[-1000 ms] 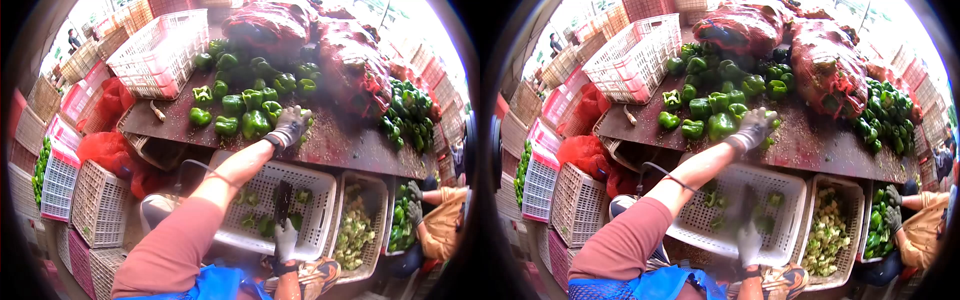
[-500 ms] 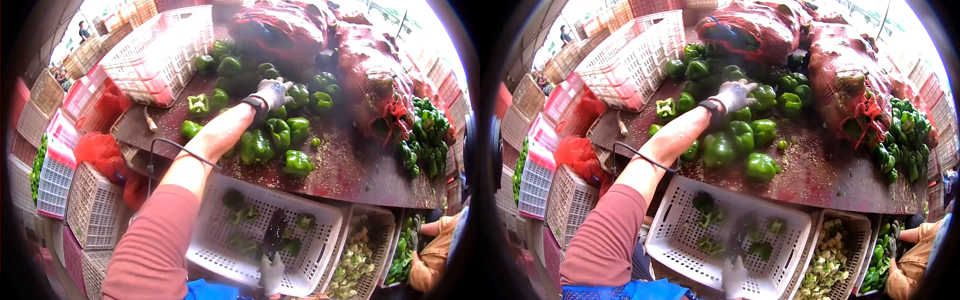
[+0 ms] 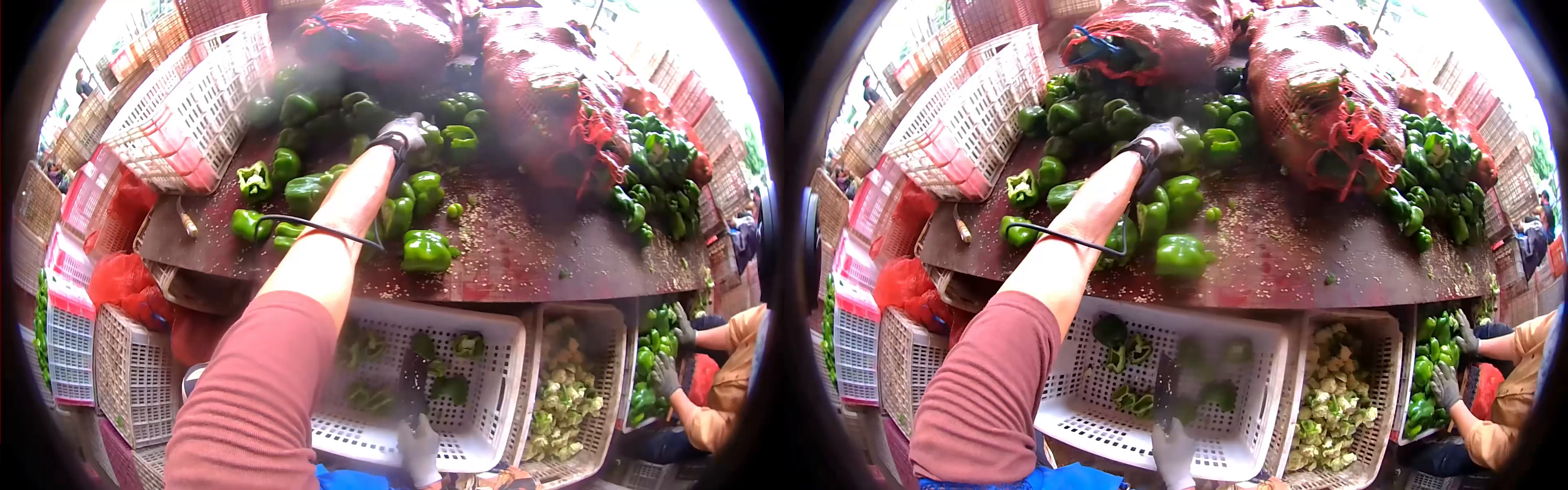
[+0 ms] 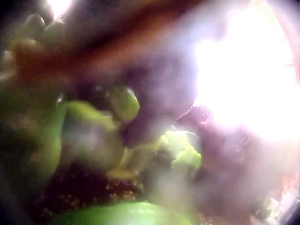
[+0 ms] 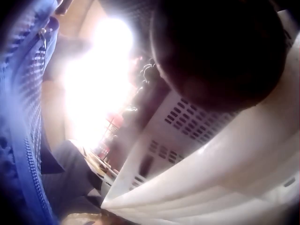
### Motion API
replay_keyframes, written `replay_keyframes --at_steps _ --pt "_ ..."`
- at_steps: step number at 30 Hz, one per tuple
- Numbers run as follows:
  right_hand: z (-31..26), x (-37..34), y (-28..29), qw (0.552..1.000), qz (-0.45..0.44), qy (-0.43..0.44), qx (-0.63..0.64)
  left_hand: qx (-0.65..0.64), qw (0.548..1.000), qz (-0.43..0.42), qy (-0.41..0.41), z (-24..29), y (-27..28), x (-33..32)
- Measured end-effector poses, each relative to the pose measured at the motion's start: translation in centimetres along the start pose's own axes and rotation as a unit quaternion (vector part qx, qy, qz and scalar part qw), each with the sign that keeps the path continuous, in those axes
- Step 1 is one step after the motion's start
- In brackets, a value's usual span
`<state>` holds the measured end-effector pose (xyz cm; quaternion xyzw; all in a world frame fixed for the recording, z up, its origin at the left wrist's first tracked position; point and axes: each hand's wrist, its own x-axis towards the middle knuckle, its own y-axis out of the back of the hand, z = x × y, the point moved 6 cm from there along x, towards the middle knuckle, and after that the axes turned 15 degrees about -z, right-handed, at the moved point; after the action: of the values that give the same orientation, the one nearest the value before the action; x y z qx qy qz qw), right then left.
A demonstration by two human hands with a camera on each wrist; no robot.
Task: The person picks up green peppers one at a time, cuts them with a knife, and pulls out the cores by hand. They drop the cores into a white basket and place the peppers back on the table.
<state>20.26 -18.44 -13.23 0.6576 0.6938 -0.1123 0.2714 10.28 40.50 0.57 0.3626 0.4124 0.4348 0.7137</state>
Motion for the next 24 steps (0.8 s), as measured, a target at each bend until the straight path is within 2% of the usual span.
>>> replay_keyframes --at_steps 2,5,6,7,8,9,10,11,12,13,14,15,16,17,18,19,20,21,23,24 --pt "-0.7 -0.9 0.2 1.0 -0.006 -0.01 0.007 -0.004 0.999 -0.016 0.027 -0.1 0.0 0.2" --pt "-2.5 -1.5 1.0 0.999 0.0 -0.017 -0.045 -0.091 0.995 0.043 0.012 -0.7 -0.2 0.1" --pt "-2.4 -1.6 1.2 0.999 0.007 -0.003 -0.044 -0.215 0.976 0.033 0.002 -1.1 -0.4 -0.1" --pt "-2.3 -1.6 1.3 0.999 0.013 0.01 -0.043 -0.359 0.932 0.043 -0.033 -2.4 -1.5 1.9" --pt "-2.5 -1.5 1.7 0.999 0.016 0.012 -0.041 -0.537 0.835 -0.035 -0.118 -1.9 -2.2 1.6" --pt "-3.7 -1.4 2.8 0.993 0.068 0.055 -0.086 -0.684 0.694 -0.112 -0.194 -1.1 -2.8 0.4" --pt "-5.1 -2.3 3.0 0.981 0.115 0.096 -0.126 -0.498 0.805 -0.034 -0.322 -1.0 -1.8 -2.4" --pt "-6.1 -2.5 3.3 0.96 0.149 0.123 -0.204 -0.281 0.858 0.045 -0.427 -0.6 -2.8 -5.3" --pt "-7.2 -3.0 3.7 0.944 0.185 0.169 -0.215 -0.35 0.808 -0.001 -0.473 1.5 -2.3 -12.0" --pt "-8.0 -2.9 4.0 0.902 0.249 0.238 -0.261 -0.418 0.749 -0.047 -0.512 3.8 -2.0 -19.0" --pt "-9.6 -3.2 4.1 0.874 0.281 0.309 -0.249 -0.602 0.716 -0.135 -0.326 2.1 -5.1 -19.8" --pt "-13.0 -4.8 4.1 0.881 0.265 0.29 -0.264 -0.74 0.628 -0.209 -0.117 0.5 -8.9 -21.6" --pt "-14.8 -5.0 3.8 0.864 0.287 0.294 -0.291 -0.787 0.584 -0.168 -0.102 1.9 -9.1 -25.7" --pt "-16.8 -6.3 3.9 0.855 0.26 0.359 -0.269 -0.777 0.61 -0.144 -0.063 1.1 -10.5 -27.9" --pt "-18.4 -6.9 3.3 0.812 0.289 0.407 -0.303 -0.779 0.608 -0.138 -0.066 0.9 -11.5 -30.6" --pt "-19.2 -7.6 2.8 0.795 0.288 0.422 -0.327 -0.781 0.607 -0.13 -0.072 0.9 -12.1 -33.3" --pt "-19.9 -8.1 2.1 0.789 0.282 0.426 -0.343 -0.78 0.617 -0.107 -0.01 1.4 -12.0 -36.4" --pt "-20.4 -8.7 1.5 0.782 0.276 0.43 -0.358 -0.828 0.554 -0.09 0.008 0.8 -13.9 -37.3" --pt "-20.3 -8.9 0.3 0.772 0.275 0.434 -0.374 -0.754 0.65 -0.042 -0.084 -0.4 -16.4 -39.1" --pt "-19.7 -8.3 -0.3 0.773 0.28 0.401 -0.404 -0.795 0.604 -0.028 -0.048 1.5 -13.7 -43.1"
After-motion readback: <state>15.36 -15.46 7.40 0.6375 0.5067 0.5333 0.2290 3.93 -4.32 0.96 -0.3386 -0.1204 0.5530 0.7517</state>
